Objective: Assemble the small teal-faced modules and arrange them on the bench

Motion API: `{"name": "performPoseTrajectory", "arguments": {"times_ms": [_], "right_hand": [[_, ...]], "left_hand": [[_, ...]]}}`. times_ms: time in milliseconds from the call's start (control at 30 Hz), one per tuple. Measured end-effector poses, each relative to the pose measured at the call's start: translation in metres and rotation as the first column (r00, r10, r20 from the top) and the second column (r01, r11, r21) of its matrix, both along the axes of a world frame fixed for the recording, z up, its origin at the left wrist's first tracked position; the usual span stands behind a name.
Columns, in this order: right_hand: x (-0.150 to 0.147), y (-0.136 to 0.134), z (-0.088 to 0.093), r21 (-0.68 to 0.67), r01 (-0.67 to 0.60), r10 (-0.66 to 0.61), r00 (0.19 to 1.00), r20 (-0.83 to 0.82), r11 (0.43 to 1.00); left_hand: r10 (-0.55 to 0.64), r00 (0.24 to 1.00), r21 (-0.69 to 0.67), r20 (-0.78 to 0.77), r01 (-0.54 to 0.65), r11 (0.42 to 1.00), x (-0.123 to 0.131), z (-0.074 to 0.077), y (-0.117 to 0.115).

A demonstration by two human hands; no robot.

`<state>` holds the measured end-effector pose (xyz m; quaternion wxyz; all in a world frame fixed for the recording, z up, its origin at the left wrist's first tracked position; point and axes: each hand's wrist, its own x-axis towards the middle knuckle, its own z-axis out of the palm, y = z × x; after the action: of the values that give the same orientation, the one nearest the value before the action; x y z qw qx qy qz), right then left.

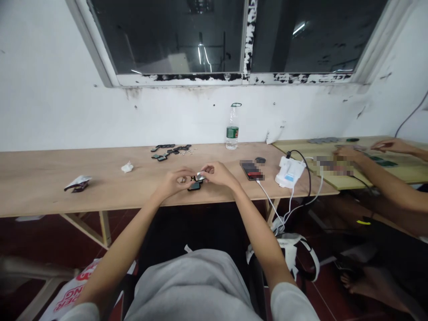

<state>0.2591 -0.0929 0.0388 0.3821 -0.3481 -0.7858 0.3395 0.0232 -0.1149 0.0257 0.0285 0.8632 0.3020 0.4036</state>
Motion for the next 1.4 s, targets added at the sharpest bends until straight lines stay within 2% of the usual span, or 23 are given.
{"name": "performPoseTrajectory", "arguments": {"times_ms": [167, 500, 733, 967, 1400], "right_hand": [[-0.003, -0.004, 0.002, -0.056, 0.005, -0.006, 1.000, -0.025, 0.998], [-0.005, -0.002, -0.001, -0.064, -0.051, 0.046, 0.996, -0.075, 0.997], [-0.008, -0.002, -0.003, -0.135, -0.131, 0.121, 0.989, -0.085, 0.982], [-0.009, -0.004, -0.001, -0.103, -0.093, 0.085, 0.993, -0.080, 0.990], [-0.009, 0.002, -0.005, -0.139, -0.102, 0.081, 0.985, -0.153, 0.985]], "left_hand": [[-0.017, 0.999, 0.044, -0.032, 0.018, 0.999, 0.003, -0.008, 0.003], [0.028, 0.995, 0.144, -0.098, -0.013, 0.990, -0.006, -0.008, 0.003], [0.013, 0.996, 0.109, -0.086, -0.004, 0.994, -0.011, -0.003, 0.000], [-0.017, 0.992, 0.056, -0.123, 0.024, 0.998, -0.012, -0.001, -0.001], [0.001, 0.990, 0.095, -0.143, 0.013, 0.995, -0.015, -0.007, 0.006]]}}
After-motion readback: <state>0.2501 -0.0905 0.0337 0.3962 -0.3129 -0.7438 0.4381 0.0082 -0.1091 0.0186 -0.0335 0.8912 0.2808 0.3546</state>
